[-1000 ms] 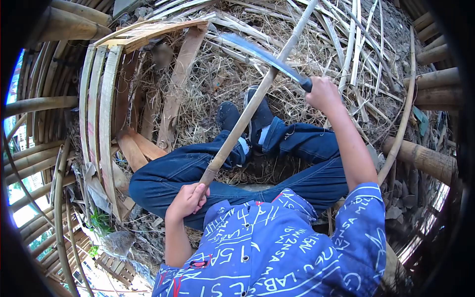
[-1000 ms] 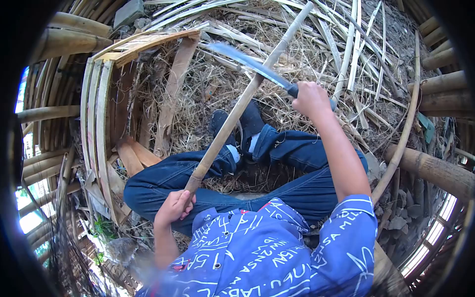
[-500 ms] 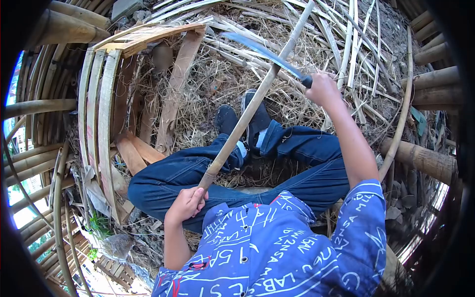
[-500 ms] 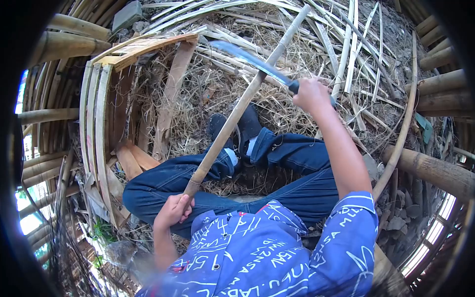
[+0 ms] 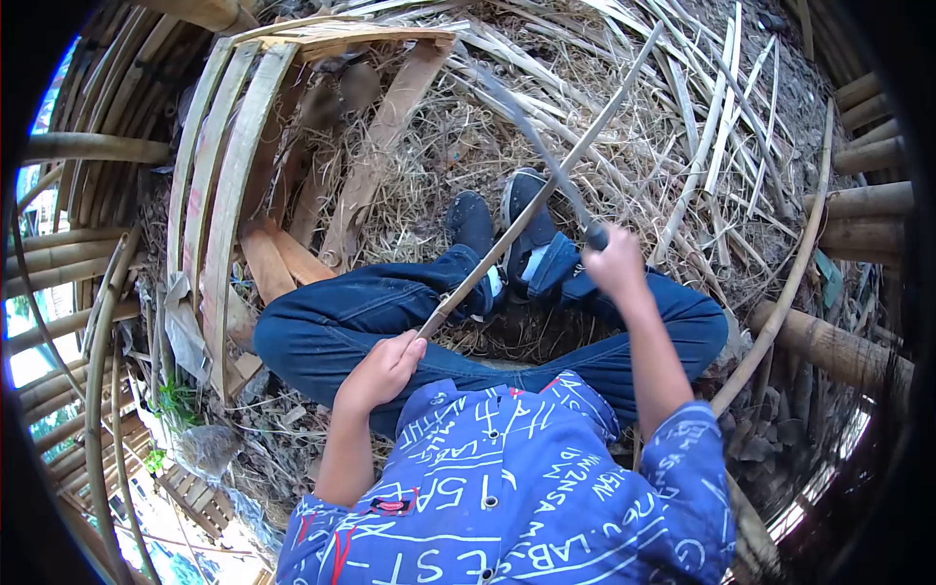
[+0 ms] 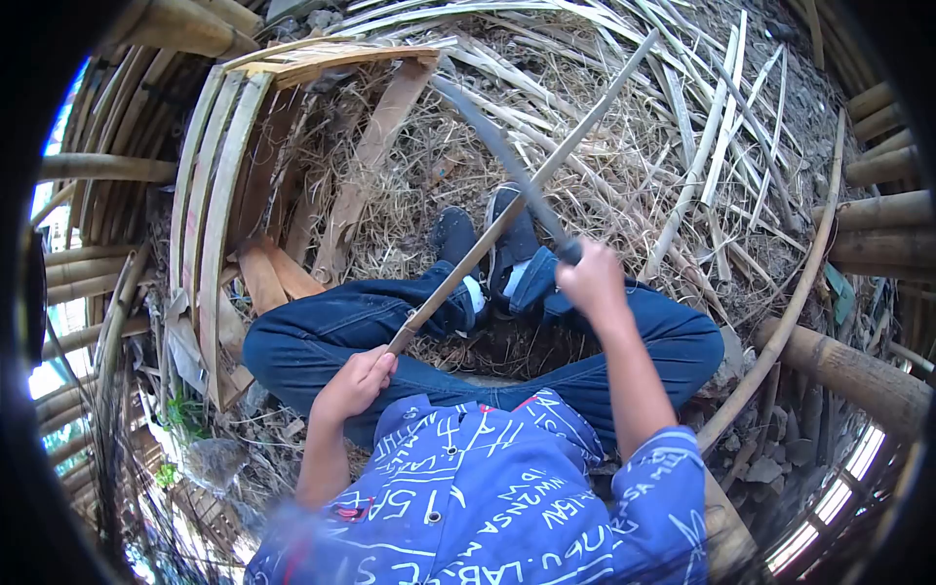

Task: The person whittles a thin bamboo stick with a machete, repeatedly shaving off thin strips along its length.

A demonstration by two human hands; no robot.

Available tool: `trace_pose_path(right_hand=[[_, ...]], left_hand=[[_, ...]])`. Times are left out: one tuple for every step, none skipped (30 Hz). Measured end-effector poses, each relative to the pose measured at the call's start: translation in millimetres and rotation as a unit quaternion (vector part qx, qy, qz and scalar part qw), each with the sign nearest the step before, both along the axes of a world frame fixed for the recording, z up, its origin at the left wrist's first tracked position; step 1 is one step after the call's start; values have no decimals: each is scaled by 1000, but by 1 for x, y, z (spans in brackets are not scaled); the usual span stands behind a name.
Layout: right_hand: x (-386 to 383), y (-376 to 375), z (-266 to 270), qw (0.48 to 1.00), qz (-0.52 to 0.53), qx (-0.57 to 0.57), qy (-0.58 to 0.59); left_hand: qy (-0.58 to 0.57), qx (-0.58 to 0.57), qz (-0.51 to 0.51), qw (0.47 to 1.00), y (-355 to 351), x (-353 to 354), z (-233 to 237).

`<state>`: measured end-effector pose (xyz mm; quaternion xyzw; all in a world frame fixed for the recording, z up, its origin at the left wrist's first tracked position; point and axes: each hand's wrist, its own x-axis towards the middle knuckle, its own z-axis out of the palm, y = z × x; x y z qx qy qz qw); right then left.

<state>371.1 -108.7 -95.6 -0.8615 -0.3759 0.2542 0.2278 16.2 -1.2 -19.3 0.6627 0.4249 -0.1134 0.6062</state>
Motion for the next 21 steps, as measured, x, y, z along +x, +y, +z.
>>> trace_pose_path(right_hand=[[-26, -6, 8, 1000, 18, 12, 10], [-49, -10, 16, 999, 36, 21, 34], [-70, -13, 23, 997, 54, 30, 56], [-89, -16, 27, 995, 80, 17, 58], [-104, -18, 31, 993, 106, 5, 60], [-117, -18, 36, 990, 119, 1, 74], [-128, -17, 39, 987, 132, -2, 88], [-137, -16, 37, 985, 150, 9, 84], [-144, -15, 35, 984, 154, 31, 88], [-146, -14, 35, 983, 164, 26, 78], [-147, -13, 37, 982, 174, 20, 67], [-146, -11, 39, 982, 176, 21, 66], [-145, -9, 41, 982, 182, 9, 48], [-144, -7, 43, 981, 189, -2, 31], [-143, -4, 44, 981, 192, -1, 31], [-142, -2, 46, 980, 199, -15, 19], [-142, -1, 46, 978, 206, -30, 9], [-139, -1, 44, 977, 213, -27, 2], [-138, 0, 42, 977, 212, -28, 2], [-137, 0, 41, 976, 217, -24, -12], [-137, 0, 39, 974, 223, -20, -26]], left_hand=[[-6, 27, -13, 1000, 0, 1, -1], [-5, 29, -17, 999, 0, 2, 1], [-5, 30, -17, 999, -2, 3, 3], [1, 62, -26, 998, -4, 4, 4], [7, 93, -35, 995, -7, 6, 4], [5, 92, -35, 995, -10, 7, 3], [3, 119, -30, 992, -13, 6, 0], [2, 147, -24, 989, -16, 5, -1], [-1, 147, -24, 989, -16, 4, -1], [9, 128, -27, 991, -14, 4, 0], [19, 109, -29, 993, -12, 4, 1], [18, 110, -27, 993, -10, 4, 3], [17, 89, -34, 995, -7, 5, 5], [16, 68, -41, 997, -5, 5, 6], [16, 69, -39, 997, -4, 5, 6], [14, 57, -34, 998, -4, 4, 4], [13, 44, -31, 998, -5, 3, 2], [14, 43, -32, 998, -6, 1, -1], [-6, 53, -24, 998, -7, -1, -5], [-26, 63, -15, 998, -8, -2, -7], [-26, 62, -15, 998, -8, -3, -8]])
